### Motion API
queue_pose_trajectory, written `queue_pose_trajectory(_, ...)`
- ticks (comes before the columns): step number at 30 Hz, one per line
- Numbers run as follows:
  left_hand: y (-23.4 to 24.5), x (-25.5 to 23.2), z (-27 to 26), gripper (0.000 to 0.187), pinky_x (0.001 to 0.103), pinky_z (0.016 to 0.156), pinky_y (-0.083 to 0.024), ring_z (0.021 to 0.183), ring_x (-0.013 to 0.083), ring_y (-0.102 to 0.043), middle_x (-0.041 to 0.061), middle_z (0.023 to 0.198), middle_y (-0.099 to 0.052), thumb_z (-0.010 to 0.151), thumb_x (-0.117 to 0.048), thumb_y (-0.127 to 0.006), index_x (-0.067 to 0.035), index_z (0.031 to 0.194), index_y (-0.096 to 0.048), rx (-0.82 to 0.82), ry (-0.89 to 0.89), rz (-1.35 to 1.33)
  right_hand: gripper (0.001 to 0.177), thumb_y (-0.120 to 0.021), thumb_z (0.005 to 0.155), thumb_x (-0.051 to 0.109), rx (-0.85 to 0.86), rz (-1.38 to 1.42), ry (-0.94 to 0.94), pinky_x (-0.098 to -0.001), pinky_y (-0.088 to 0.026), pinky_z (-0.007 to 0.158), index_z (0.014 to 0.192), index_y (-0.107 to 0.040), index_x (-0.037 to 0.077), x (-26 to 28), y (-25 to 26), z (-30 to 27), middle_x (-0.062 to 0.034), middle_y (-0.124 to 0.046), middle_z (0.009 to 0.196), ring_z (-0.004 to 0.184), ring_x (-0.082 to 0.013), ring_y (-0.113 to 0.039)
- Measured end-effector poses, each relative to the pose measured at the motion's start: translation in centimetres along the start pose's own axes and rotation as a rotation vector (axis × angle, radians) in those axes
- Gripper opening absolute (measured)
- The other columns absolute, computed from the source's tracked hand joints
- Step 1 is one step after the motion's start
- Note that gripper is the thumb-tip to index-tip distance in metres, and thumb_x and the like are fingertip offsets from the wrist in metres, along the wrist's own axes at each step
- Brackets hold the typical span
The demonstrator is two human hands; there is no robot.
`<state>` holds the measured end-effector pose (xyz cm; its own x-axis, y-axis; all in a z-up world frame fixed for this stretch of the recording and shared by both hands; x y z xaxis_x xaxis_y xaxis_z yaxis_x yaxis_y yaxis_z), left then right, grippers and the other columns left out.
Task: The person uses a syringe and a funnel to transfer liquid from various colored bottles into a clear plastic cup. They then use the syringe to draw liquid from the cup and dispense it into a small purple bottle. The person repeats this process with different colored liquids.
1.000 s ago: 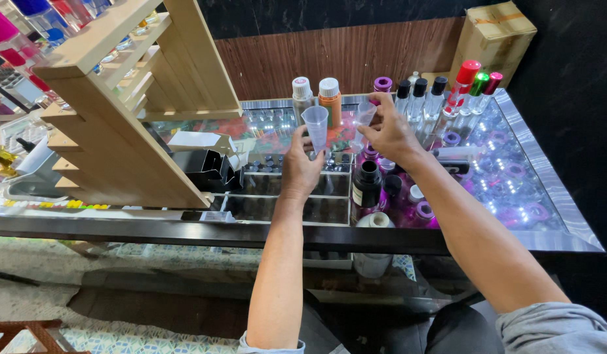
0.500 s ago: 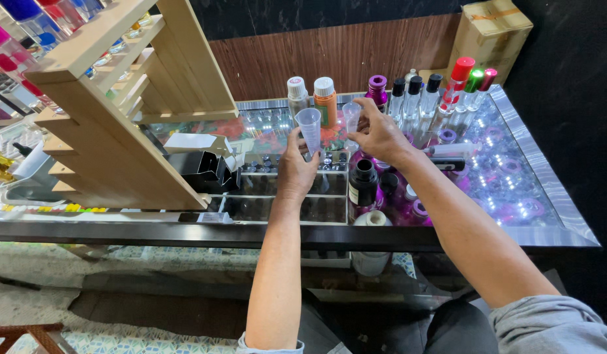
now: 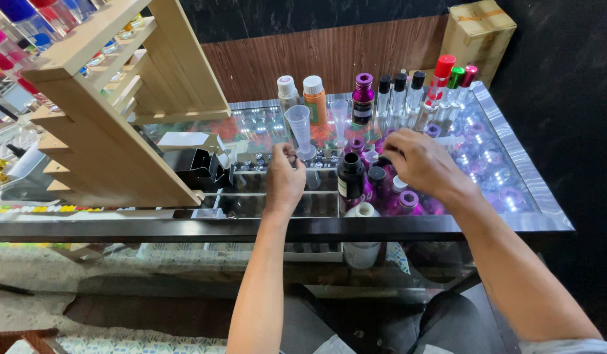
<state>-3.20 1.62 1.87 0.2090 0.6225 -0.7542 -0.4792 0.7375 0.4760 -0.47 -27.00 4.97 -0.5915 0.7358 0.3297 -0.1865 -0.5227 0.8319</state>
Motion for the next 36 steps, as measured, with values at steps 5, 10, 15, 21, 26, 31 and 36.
queue_pose_trajectory(5,0.3,-1.1,-3.7,0.027,0.034,0.081,-0.063,0.097,0.0293,-0.076,0.014,0.105,-0.071,0.091,-0.003,-0.062,-0.005,0.117,-0.057,0.016,0.034,-0.282,0.028,-0.070,0.091,0.028,0.053,-0.171,-0.076,-0.0453,-0.058,0.085,0.115,-0.066,0.016,0.5,-0.2,-5.4,-0.0095,-0.066,0.109,0.105,-0.0333,-0.068)
queue_pose_trajectory(10,0.8,-6.5,-6.6,0.064,0.046,0.105,-0.054,0.123,0.0444,-0.063,0.030,0.132,-0.060,0.087,-0.012,-0.072,0.006,0.142,-0.045,0.235,-0.067,-0.294,0.029,-0.071,0.088,0.024,0.016,-0.185,-0.073,-0.0422,-0.057,0.090,0.116,-0.066,0.020,-0.7,-3.1,-7.0,-0.0060,-0.063,0.118,0.112,-0.0309,-0.067)
queue_pose_trajectory(15,-1.6,-8.3,-6.7,0.075,0.046,0.104,-0.055,0.121,0.0362,-0.066,0.016,0.127,-0.069,0.079,-0.035,-0.085,-0.009,0.141,-0.052,0.314,0.015,-0.151,0.016,-0.072,0.089,0.022,-0.088,-0.128,-0.029,-0.0407,-0.056,0.094,0.104,-0.069,0.019,-2.7,-5.1,-7.0,-0.0055,-0.064,0.123,0.116,-0.0315,-0.065)
queue_pose_trajectory(21,-4.2,-6.7,-4.7,0.066,0.046,0.098,-0.059,0.114,0.0362,-0.070,0.015,0.118,-0.073,0.079,-0.038,-0.085,-0.013,0.134,-0.059,0.295,0.036,-0.122,0.019,-0.066,0.092,0.023,-0.142,-0.177,0.027,-0.0416,-0.056,0.087,0.110,-0.061,0.019,-1.7,-4.1,-6.7,-0.0054,-0.064,0.103,0.102,-0.0313,-0.066)
queue_pose_trajectory(26,-5.3,-6.6,-3.8,0.065,0.047,0.096,-0.059,0.113,0.0372,-0.070,0.016,0.117,-0.073,0.078,-0.038,-0.085,-0.012,0.132,-0.059,0.269,0.018,-0.134,0.007,-0.065,0.096,0.017,-0.318,-0.242,0.118,-0.0376,-0.056,0.082,0.104,-0.065,0.017,-0.6,-3.0,-5.6,-0.0043,-0.064,0.096,0.094,-0.0286,-0.066)
queue_pose_trajectory(31,-5.7,-6.5,-4.1,0.066,0.050,0.095,-0.059,0.112,0.0399,-0.070,0.019,0.117,-0.073,0.079,-0.036,-0.084,-0.010,0.134,-0.059,0.252,0.006,-0.146,0.012,-0.072,0.097,0.010,-0.519,0.153,0.207,-0.0357,-0.058,0.085,0.107,-0.071,0.014,5.5,1.3,-2.2,-0.0032,-0.072,0.114,0.103,-0.0274,-0.071)
queue_pose_trajectory(36,-5.9,-6.3,-3.9,0.063,0.050,0.083,-0.063,0.106,0.0404,-0.071,0.020,0.110,-0.073,0.077,-0.024,-0.088,-0.010,0.132,-0.060,0.174,-0.100,-0.196,0.007,-0.070,0.094,0.000,-0.435,0.243,0.407,-0.0454,-0.059,0.079,0.098,-0.068,0.005,7.6,1.6,0.6,-0.0134,-0.073,0.106,0.098,-0.0394,-0.071)
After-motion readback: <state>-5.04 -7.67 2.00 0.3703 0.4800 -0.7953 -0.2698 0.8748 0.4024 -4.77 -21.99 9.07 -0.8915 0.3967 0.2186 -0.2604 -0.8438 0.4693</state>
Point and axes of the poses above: each hand's wrist, its own z-axis towards the middle knuckle, its own y-axis out of the back of the hand, x = y × z, the point moved 2 cm from there along z, towards the middle knuckle
